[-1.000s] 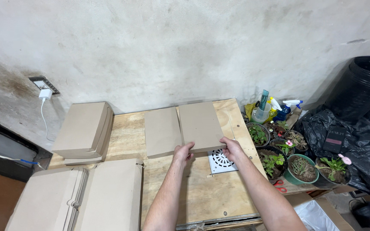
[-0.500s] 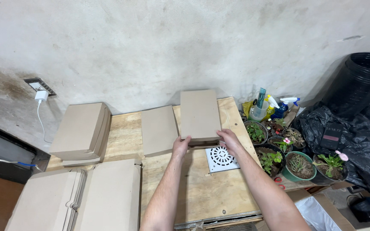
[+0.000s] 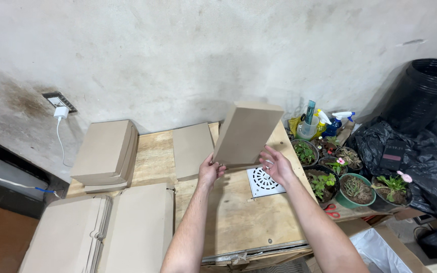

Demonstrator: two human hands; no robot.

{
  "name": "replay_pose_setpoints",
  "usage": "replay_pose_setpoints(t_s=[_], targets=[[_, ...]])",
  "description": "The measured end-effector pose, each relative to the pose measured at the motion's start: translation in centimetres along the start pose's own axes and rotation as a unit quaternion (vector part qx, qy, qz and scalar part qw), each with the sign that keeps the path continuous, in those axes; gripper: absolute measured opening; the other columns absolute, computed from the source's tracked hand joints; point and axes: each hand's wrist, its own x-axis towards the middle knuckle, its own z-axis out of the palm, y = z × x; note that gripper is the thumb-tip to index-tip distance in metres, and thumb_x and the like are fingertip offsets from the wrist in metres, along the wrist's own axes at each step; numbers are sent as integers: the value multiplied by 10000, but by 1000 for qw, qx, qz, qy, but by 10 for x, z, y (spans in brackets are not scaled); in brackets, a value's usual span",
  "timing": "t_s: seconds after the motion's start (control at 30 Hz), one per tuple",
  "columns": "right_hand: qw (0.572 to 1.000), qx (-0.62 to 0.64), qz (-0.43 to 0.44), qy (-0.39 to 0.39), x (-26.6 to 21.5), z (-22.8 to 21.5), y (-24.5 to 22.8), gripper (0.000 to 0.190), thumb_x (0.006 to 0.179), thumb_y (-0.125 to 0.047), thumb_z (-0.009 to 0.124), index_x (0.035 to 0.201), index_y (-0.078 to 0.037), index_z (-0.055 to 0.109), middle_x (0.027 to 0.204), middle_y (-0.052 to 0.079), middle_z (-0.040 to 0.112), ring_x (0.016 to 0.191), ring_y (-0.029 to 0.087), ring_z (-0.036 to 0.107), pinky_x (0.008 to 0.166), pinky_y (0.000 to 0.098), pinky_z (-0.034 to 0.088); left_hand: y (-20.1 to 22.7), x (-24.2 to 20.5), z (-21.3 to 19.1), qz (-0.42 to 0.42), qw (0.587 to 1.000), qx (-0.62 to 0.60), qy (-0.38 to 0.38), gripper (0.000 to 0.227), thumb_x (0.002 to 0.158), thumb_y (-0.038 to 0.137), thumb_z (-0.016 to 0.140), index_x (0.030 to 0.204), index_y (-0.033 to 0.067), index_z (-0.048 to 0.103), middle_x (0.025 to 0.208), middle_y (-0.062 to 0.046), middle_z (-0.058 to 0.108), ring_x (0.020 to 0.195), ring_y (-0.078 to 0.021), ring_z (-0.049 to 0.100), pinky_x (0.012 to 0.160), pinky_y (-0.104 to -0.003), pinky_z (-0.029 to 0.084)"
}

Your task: The person folds flat cardboard boxes into rectangular containers on a wooden workbench. They pick up each flat piece, fold the sides and flaps, and place the finished box on a growing stack.

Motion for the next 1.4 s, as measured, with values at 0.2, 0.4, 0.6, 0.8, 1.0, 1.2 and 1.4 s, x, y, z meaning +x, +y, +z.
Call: replay_pose_setpoints(t_s=[0.2,0.4,0.6,0.8,1.0,1.2,1.4], targets=[[988,86,47,-119,-34,-14,-15,841,1143,-809,349,1575,-151,648,1540,186,680,1340,409,714,920,426,663,-12,-7,-49,13,999,-28,-25,655,1078,-78,396,1673,99,605,1536,-304,624,1299,-436,767,1038,-462,685],[989,40,90,-110,-54,-25,24,834,1047,-864,555,1433,-132,666,1356,208,756,1196,512,772,844,548,713,-73,18,-88,-9,999,-40,12,339,1030,208,782,1320,34,761,1351,-229,726,1166,-444,796,930,-553,741],[998,1,64,-2,-27,-79,86,609,1008,-579,800,1453,-212,602,1411,68,725,1186,441,791,1062,591,641,-69,-25,-106,38,995,96,7,561,868,0,747,1417,62,654,1213,-101,701,1055,-187,754,826,-308,744],[979,-123,-74,142,-77,-89,118,579,1099,-243,750,1653,-267,584,1414,126,720,1074,356,826,876,468,719,-76,-66,-121,21,976,204,-79,858,835,5,700,1663,169,542,1236,-94,666,972,-188,749,714,-304,753],[880,-397,-112,235,-138,-73,135,442,1043,-238,649,1443,-325,818,1137,104,851,1063,234,793,927,423,659,-89,-80,-140,65,954,285,-61,786,866,293,880,1579,79,627,1462,-191,678,1338,-286,759,1075,-377,707],[827,-499,-81,245,-107,-82,155,575,992,-601,758,1526,-389,748,1419,-77,812,1399,195,714,1224,419,557,-50,-142,-128,116,947,298,-42,874,1037,528,795,1712,64,491,1665,-230,543,1528,-385,614,1286,-441,567],[983,-9,-128,133,-191,19,92,654,1223,-558,515,1681,-91,522,1451,105,758,1222,175,723,1036,373,594,-45,-162,-108,149,944,285,-75,831,1047,444,793,1713,47,493,1660,-220,572,1521,-371,626,1261,-447,593]])
